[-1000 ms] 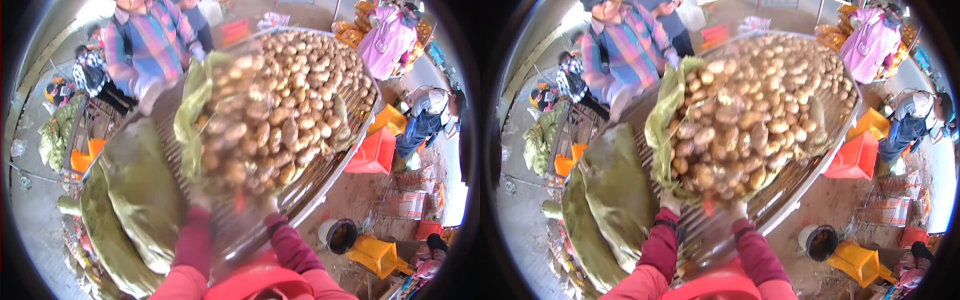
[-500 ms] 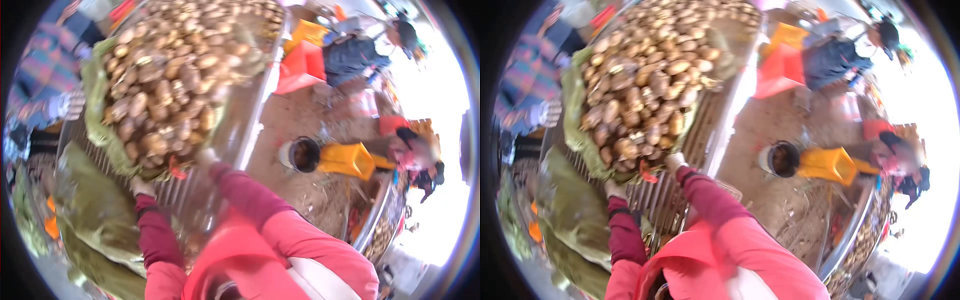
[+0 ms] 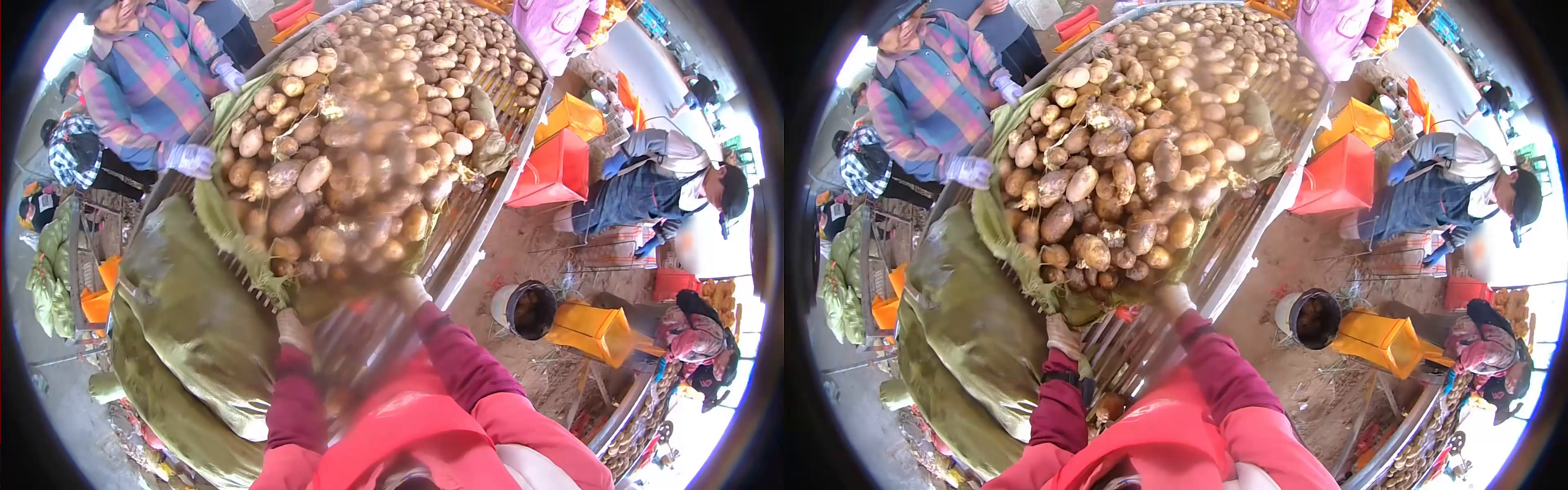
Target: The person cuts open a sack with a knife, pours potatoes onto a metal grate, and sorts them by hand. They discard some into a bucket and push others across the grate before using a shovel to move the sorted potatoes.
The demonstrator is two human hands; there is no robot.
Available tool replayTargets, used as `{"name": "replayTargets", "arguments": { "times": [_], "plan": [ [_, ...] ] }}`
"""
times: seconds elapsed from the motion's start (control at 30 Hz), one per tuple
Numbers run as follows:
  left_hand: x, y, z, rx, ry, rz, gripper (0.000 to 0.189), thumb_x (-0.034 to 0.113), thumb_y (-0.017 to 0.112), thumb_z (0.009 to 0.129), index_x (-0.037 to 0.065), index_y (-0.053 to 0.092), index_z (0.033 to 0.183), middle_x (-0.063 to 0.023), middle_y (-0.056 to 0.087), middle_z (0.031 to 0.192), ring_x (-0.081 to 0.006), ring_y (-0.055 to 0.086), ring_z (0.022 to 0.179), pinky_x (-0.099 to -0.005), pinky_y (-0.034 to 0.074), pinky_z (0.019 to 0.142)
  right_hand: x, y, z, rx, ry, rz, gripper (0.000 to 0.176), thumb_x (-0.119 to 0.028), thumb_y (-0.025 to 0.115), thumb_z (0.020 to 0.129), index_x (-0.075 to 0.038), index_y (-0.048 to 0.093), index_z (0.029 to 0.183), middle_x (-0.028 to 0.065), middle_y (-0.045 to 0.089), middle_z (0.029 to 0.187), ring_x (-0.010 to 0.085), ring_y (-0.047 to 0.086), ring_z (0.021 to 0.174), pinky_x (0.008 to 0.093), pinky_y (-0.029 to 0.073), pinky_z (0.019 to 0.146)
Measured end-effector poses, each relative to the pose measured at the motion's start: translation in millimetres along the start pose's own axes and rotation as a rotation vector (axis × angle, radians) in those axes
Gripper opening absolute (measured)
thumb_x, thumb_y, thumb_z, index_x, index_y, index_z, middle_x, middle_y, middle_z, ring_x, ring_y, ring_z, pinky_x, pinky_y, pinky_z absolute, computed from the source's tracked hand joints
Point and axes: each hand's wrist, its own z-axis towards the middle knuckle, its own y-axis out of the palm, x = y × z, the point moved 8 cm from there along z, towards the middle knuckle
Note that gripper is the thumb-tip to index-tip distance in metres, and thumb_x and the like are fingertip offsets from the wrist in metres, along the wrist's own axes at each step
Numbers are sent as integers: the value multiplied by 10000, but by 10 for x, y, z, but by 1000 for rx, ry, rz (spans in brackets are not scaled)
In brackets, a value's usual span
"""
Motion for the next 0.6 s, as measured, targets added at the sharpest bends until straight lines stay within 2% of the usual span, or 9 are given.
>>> {"name": "replayTargets", "arguments": {
  "times": [0.03, 0.2, 0.27, 0.3, 0.33, 0.37, 0.47, 0.57, 0.6],
  "plan": [
    [34, -38, -26, 116, -9, -39, 512, 393, 874, 604, 39, 644, 894, -165, 660, 910, -328, 650, 941, -377, 506, 867, 51, 135, 22, -75, 38, -32, 208, -149, 640, 811, -163, 740, 993, 40, 709, 986, 251, 677, 900, 381, 543, 776],
    [-38, 445, 108, -77, 218, 518, 359, 352, 791, 654, 70, 651, 826, -103, 679, 860, -258, 687, 827, -423, 529, 730, -87, -748, -131, 93, -254, 130, 265, -160, 686, 787, -137, 707, 1050, 93, 715, 1007, 266, 689, 912, 381, 553, 762],
    [-139, 842, 135, -514, 37, 687, 372, 282, 555, 920, 71, 643, 1213, -109, 605, 1317, -244, 558, 1240, -400, 439, 996, 635, -1265, -166, 210, 446, 421, 317, -204, 745, 764, -87, 681, 1051, 158, 706, 1016, 317, 687, 937, 420, 546, 782],
    [-119, 859, 195, -267, -28, 907, 186, 269, 554, 911, 110, 604, 995, -66, 586, 1055, -194, 560, 986, -362, 436, 815, 907, -1629, -288, 336, 768, 490, 367, -227, 779, 752, -57, 663, 1056, 195, 698, 1025, 352, 683, 949, 443, 541, 795],
    [-100, 969, 147, -9, -95, 1117, 164, 256, 553, 902, 149, 564, 778, -22, 568, 793, -144, 561, 733, -325, 433, 634, 1380, -1686, -249, 581, 724, 405, 380, -362, 642, 873, -60, 643, 1103, 232, 691, 970, 387, 677, 914, 460, 541, 816],
    [-12, 889, 133, 113, -99, 1256, 225, 217, 519, 913, 172, 533, 693, 6, 529, 677, -114, 521, 613, -292, 404, 552, 1598, -1979, -194, 742, 646, 228, 484, -276, 797, 770, -37, 598, 1140, 219, 678, 1014, 406, 658, 924, 458, 533, 805],
    [130, 821, 83, 395, -146, 1597, 416, 145, 448, 935, 216, 475, 526, 62, 461, 449, -54, 444, 376, -232, 349, 384, 2160, -2328, 194, 602, 651, 55, 672, -252, 802, 764, -66, 492, 1331, 206, 587, 1235, 378, 585, 1131, 433, 482, 963],
    [-433, 1173, 117, 472, -507, 1099, 144, 140, 478, 923, 100, 501, 787, -43, 551, 669, -165, 530, 565, -298, 428, 532, 2375, -2352, 526, 299, 727, -57, 714, -279, 791, 741, -116, 481, 1362, 190, 503, 1367, 379, 532, 1228, 461, 498, 989],
    [-733, 1322, 71, 380, -624, 351, 163, 110, 502, 911, 7, 501, 1039, -142, 611, 881, -274, 601, 746, -349, 492, 677, 2361, -2345, 572, 253, 738, -52, 723, -282, 797, 736, -123, 478, 1366, 189, 494, 1380, 383, 532, 1232, 464, 499, 988]
  ]
}}
